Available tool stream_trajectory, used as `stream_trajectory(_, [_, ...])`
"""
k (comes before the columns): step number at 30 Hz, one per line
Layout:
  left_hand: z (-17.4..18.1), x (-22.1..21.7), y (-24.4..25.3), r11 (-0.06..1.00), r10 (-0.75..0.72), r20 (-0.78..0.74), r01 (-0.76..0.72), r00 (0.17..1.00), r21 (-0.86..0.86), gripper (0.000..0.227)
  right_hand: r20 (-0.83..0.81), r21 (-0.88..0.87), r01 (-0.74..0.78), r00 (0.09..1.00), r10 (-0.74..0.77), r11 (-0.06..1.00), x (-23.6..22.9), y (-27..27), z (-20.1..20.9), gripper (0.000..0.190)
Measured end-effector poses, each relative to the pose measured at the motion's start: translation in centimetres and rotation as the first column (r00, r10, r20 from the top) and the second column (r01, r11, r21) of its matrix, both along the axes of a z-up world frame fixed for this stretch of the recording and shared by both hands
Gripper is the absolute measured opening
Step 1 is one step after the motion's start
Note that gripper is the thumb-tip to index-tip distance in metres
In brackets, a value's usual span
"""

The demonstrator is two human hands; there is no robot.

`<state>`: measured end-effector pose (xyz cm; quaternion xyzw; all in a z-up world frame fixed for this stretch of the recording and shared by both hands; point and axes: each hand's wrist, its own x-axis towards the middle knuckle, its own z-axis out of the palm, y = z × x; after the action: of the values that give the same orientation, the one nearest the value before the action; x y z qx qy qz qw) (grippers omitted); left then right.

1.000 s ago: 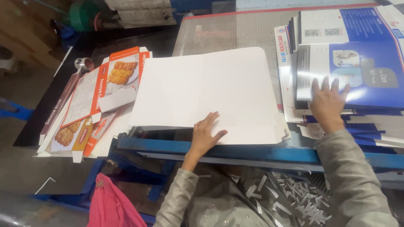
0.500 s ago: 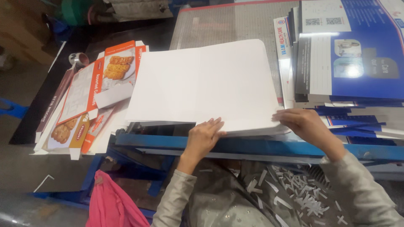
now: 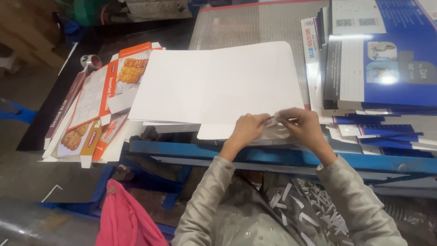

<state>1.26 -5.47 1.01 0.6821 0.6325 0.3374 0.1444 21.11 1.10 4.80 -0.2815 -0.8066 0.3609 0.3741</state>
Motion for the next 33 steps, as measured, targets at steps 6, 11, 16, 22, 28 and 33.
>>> stream_trajectory(6, [-2.2, -1.2, 0.9, 0.999, 0.030, 0.270, -0.027, 0.962, -0.018, 0.028, 0.012, 0.295, 0.112, 0.993, -0.121, 0.949, -2.5, -1.6, 1.0, 0.019])
stream_trajectory(11, [-1.6, 0.0, -0.4, 0.997, 0.072, 0.063, -0.073, 0.995, 0.014, 0.026, 0.071, 0.353, 0.085, 0.991, -0.117, 0.932, -2.9, -1.7, 1.6, 0.011])
stream_trajectory(16, [-0.5, 0.5, -1.2, 0.996, 0.059, 0.023, -0.060, 0.998, 0.069, 0.024, 0.197, 0.264, -0.027, 0.980, -0.026, 0.964, -2.8, 0.0, 2.3, 0.009])
stream_trajectory(22, [-0.7, 0.5, -1.4, 0.995, 0.042, 0.010, -0.042, 0.999, 0.091, 0.023, 0.317, 0.130, -0.091, 0.947, 0.045, 0.987, -2.9, 1.5, 3.2, 0.010])
stream_trajectory(28, [-0.8, 0.2, -1.5, 0.997, 0.041, 0.069, -0.045, 0.997, 0.055, 0.025, 0.213, 0.045, -0.076, 0.975, 0.065, 0.996, -2.7, 1.3, 2.2, 0.011])
stream_trajectory(33, [-1.0, 0.3, -1.6, 0.994, 0.071, 0.042, -0.074, 0.997, 0.077, 0.022, 0.175, 0.006, 0.003, 0.985, -0.005, 1.000, -2.4, -0.1, 1.6, 0.017])
